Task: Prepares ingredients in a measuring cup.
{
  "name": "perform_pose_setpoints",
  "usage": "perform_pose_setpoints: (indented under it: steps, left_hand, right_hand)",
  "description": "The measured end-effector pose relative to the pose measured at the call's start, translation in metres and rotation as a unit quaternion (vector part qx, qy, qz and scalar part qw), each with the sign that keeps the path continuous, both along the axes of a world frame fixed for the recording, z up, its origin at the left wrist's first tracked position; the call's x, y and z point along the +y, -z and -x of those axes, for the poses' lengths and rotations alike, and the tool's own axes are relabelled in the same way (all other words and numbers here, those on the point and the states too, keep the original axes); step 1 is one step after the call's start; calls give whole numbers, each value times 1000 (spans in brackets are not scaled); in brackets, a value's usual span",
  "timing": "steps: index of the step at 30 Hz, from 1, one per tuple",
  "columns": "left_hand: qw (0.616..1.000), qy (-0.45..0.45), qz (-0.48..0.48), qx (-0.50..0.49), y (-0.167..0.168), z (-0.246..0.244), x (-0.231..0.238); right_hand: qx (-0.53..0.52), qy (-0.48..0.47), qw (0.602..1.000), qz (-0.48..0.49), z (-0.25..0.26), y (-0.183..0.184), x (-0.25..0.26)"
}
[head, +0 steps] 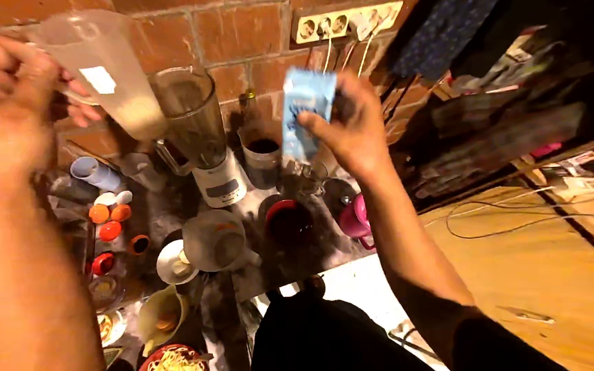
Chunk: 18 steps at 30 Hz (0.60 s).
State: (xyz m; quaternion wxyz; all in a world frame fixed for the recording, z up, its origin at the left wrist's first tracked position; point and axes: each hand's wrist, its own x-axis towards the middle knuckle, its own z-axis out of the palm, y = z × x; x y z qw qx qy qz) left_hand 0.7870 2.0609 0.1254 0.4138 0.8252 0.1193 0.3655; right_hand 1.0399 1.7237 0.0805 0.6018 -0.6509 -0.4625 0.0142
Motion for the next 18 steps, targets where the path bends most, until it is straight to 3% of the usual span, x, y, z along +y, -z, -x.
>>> perform_pose_setpoints:
  steps: [3,7,11,18]
  left_hand:
    - [999,-41,0,0,-3,11,-4]
    - [991,-132,-21,29,-17,17,-20]
    - [966,-206,-90,126,-26,4,-23]
    - [931,-188,-210,232,-38,-28,-15]
  right_hand:
    - [23,118,981,151,11,68,-56]
    - [19,237,917,321,19,144,-89]
    - [30,256,869,423,30,171,-94]
    - [73,238,836,490,28,215,-94]
